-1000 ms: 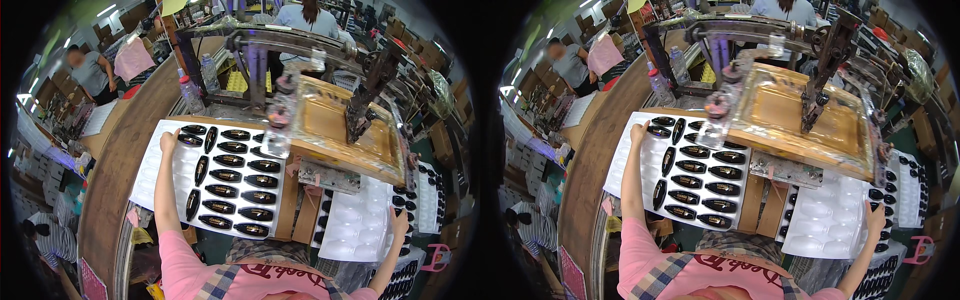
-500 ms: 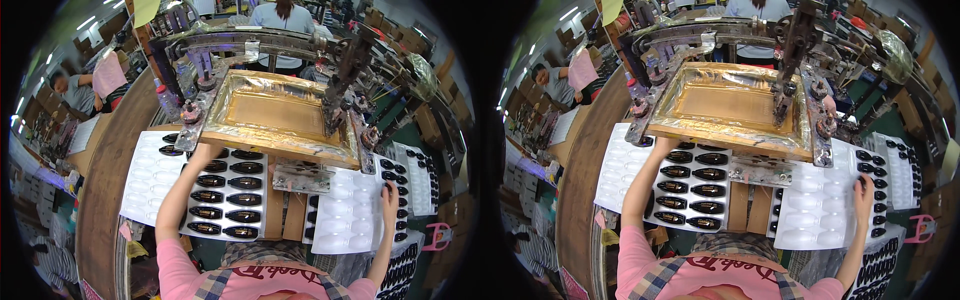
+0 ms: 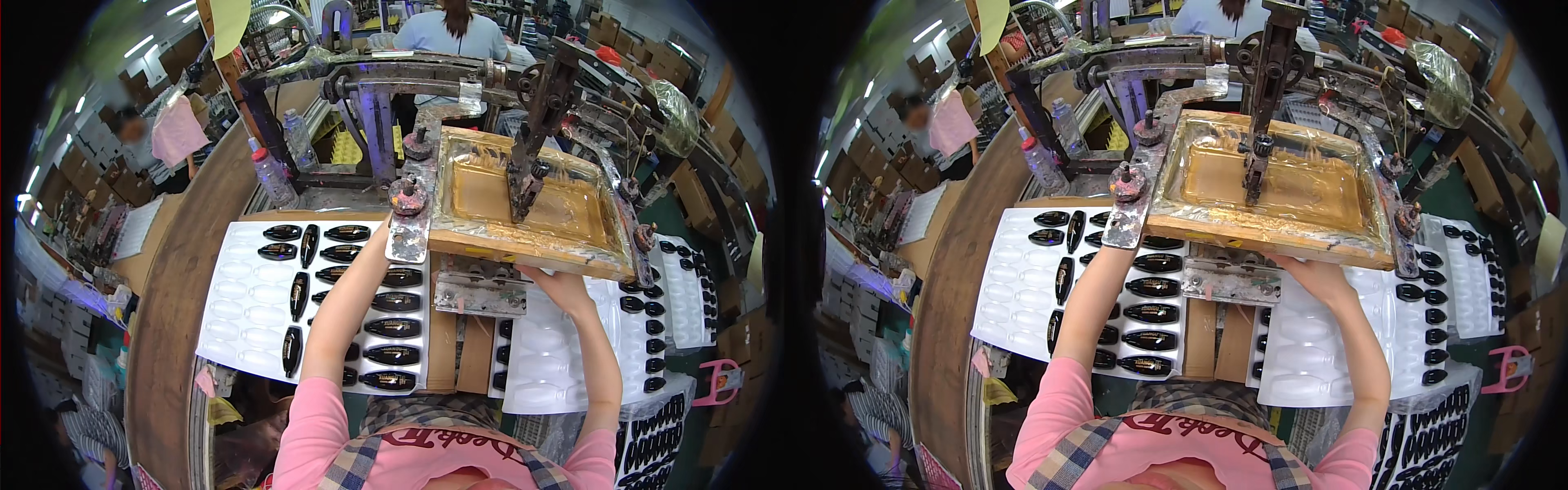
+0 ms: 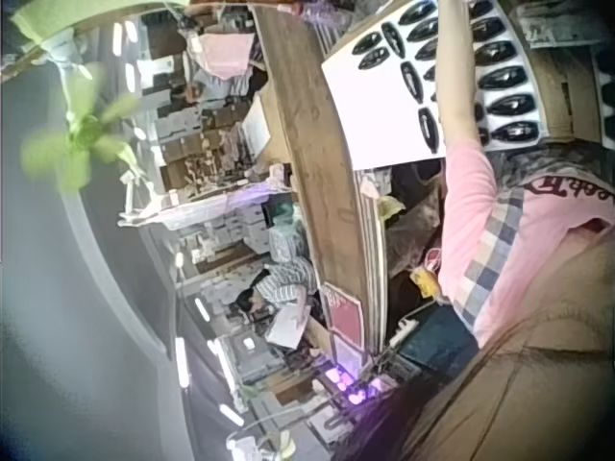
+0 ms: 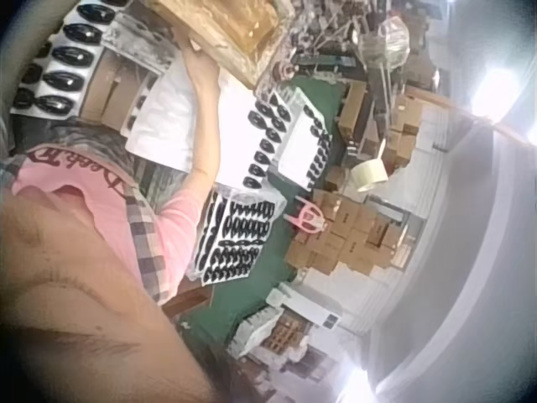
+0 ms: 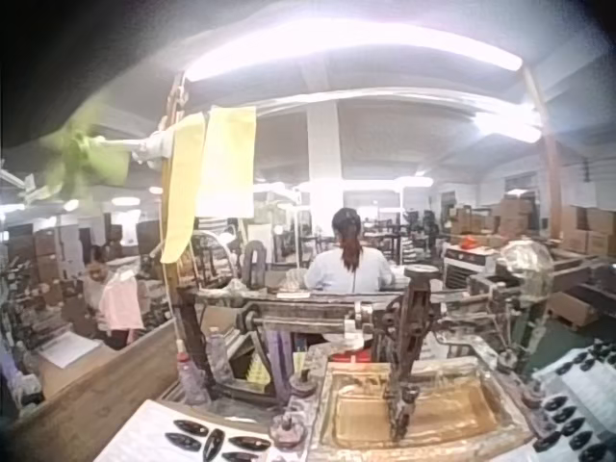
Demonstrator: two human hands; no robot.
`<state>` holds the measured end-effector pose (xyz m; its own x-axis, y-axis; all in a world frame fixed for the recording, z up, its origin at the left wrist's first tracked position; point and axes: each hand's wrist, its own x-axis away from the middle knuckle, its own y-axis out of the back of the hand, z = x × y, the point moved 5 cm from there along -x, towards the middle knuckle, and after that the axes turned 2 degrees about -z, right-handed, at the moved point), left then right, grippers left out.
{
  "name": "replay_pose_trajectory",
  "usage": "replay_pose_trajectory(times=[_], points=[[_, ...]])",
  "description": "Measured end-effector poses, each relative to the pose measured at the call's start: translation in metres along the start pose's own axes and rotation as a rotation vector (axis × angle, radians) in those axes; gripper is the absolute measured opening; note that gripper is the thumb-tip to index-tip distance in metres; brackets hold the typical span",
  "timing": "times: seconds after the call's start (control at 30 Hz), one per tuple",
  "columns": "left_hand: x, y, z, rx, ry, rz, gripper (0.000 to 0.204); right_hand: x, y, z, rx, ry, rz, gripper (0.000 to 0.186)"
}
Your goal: Screen printing gold patterns onto black hair clips using a manual printing machine.
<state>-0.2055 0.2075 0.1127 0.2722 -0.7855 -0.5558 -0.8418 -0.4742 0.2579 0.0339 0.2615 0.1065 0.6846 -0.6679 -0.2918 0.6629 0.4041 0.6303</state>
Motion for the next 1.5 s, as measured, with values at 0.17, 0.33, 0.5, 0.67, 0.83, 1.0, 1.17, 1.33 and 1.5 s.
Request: replay_pose_trajectory(times=[0.17, 0.33, 0.5, 0.67, 0.83, 1.0, 1.17, 1.33, 1.5], points=[[0.046, 0.085, 0.024, 0.389, 0.218, -0.219, 0.024, -0.014, -0.034, 0.023, 0.168, 0.147, 0.104, 0.049], [0.134, 0.209, 0.060, 0.143, 0.310, -0.609, 0.021, 0.002, -0.033, 0.018, 0.165, 0.005, 0.246, 0.049], [0.236, 0.288, 0.102, -0.021, 0.413, -0.860, 0.017, 0.033, 0.030, -0.036, 0.234, -0.117, -0.122, 0.041], [0.270, 0.301, 0.142, -0.112, 0.527, -0.937, 0.012, 0.064, 0.107, -0.150, 0.704, -0.384, -0.191, 0.042], [0.263, 0.296, 0.136, -0.797, 0.693, -0.719, 0.017, 0.118, 0.156, -0.217, 1.172, -0.764, -0.208, 0.068], [0.212, 0.257, 0.084, -0.945, 0.268, -0.742, 0.018, 0.130, 0.166, -0.226, 0.986, -0.617, -0.262, 0.061], [0.123, 0.137, 0.019, -0.590, 0.114, -0.391, 0.019, 0.130, 0.167, -0.219, 0.559, -0.456, -0.454, 0.038], [0.070, 0.025, 0.001, -0.389, 0.008, -0.054, 0.022, 0.107, 0.108, -0.142, 0.011, -0.386, -0.358, 0.033], [0.035, -0.021, 0.022, -0.413, -0.127, 0.035, 0.023, 0.051, 0.050, -0.063, -0.177, -0.071, -0.194, 0.046]])
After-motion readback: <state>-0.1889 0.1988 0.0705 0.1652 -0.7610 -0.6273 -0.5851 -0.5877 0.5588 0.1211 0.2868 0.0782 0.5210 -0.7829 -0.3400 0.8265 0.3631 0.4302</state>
